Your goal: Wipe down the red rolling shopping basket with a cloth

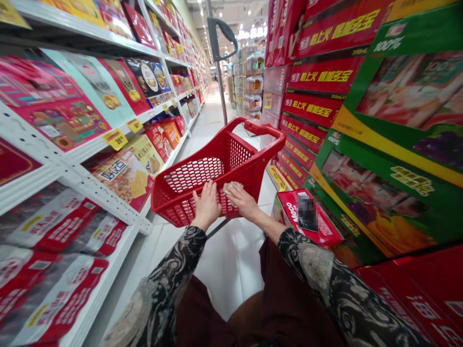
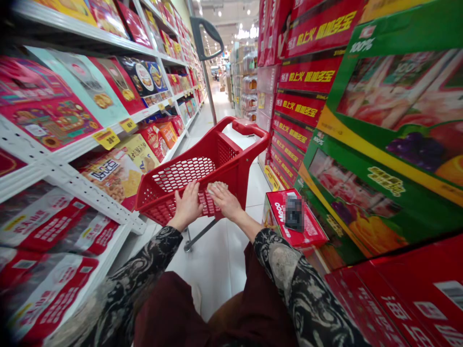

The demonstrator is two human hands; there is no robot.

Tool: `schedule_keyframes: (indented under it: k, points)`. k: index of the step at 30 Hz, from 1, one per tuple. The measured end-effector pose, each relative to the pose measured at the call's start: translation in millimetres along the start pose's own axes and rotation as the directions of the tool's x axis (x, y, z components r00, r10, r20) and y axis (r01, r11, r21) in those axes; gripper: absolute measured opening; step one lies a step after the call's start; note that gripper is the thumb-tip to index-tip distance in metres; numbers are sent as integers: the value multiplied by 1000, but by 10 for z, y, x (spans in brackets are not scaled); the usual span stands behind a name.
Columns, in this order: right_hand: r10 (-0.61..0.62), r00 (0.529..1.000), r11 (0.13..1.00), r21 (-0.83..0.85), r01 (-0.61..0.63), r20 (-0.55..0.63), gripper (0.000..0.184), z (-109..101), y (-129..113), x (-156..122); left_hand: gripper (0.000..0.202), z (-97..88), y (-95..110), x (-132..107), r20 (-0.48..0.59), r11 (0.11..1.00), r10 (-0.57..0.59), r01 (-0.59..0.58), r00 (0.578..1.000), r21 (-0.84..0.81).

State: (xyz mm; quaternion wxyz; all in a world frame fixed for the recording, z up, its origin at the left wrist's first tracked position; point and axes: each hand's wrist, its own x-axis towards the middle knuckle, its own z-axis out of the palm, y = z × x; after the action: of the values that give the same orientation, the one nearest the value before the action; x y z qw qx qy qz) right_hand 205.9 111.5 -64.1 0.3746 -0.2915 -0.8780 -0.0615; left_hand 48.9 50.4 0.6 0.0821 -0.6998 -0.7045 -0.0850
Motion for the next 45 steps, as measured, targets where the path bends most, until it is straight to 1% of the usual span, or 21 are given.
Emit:
schedule_keyframes:
  k: [1,2,4,5,7,9,10,12,15,17,19,23,25,30,33,35,38,41,42,43,45]
  points:
    - [20,1000,1000,4,-20,-11,34,-60,-6,26,71,-2,-60,0,-11,1000,-24,24,1000,-10]
    - [64,996,998,-2,-64,-57,36,-151,19,85,70,-1,-126,-1,-18,997,-70,70,997,-19]
    - [148,970,988,-19,-155,-192,39,-394,166,267,69,3,-257,-10,-7,986,-164,164,986,-19]
    - [174,951,982,-26,-186,-254,41,-520,278,369,68,6,-312,-18,4,983,-185,185,983,-12]
    - [220,914,969,-35,-246,-340,41,-714,516,545,67,11,-379,-35,19,983,-182,182,983,3]
    - [256,897,957,-35,-287,-360,40,-768,675,656,67,17,-385,-47,15,983,-182,182,983,-1]
    - [267,900,955,-34,-296,-343,39,-734,695,686,68,20,-373,-50,9,981,-194,194,981,-8]
    - [250,933,963,-36,-268,-258,36,-572,606,714,68,27,-339,-53,-4,978,-208,208,978,-15]
    - [146,986,988,-29,-149,-83,30,-248,274,724,64,31,-330,-66,-22,982,-191,191,981,6]
    - [121,992,992,-23,-122,-45,29,-95,79,727,61,21,-363,-85,-23,985,-170,170,985,23]
    - [98,994,995,-15,-99,-41,28,-29,-5,727,57,-2,-414,-106,-24,987,-153,154,988,38]
    - [-41,999,999,17,42,-19,27,-46,85,714,49,-65,-516,-107,-26,991,-116,117,993,61]
    - [-78,996,997,26,79,-33,27,-58,143,707,43,-81,-558,-87,-7,993,-105,105,994,51]
    - [-51,998,997,53,54,-47,26,-89,138,721,38,-9,-629,-96,3,994,-111,111,994,-25]
    - [-25,1000,998,65,26,-17,23,-155,111,767,42,68,-617,-143,-20,997,-80,80,997,-3]
    - [-14,1000,997,79,14,1,21,-209,105,806,44,96,-578,-155,-22,996,-87,87,996,4]
    - [-8,1000,996,88,7,10,19,-276,114,851,44,81,-502,-140,16,992,-120,121,993,-39]
    - [-23,1000,997,73,24,-7,18,-301,165,875,48,27,-476,-135,59,990,-81,88,995,-114]
    - [-29,999,997,69,30,-20,17,-298,195,882,50,13,-493,-149,65,989,-46,55,997,-138]
    - [-34,999,997,66,35,-23,17,-292,231,889,52,4,-525,-176,74,989,-42,52,996,-141]
    - [-20,999,998,55,22,-32,15,-279,314,901,54,6,-625,-265,75,986,-121,129,990,-109]
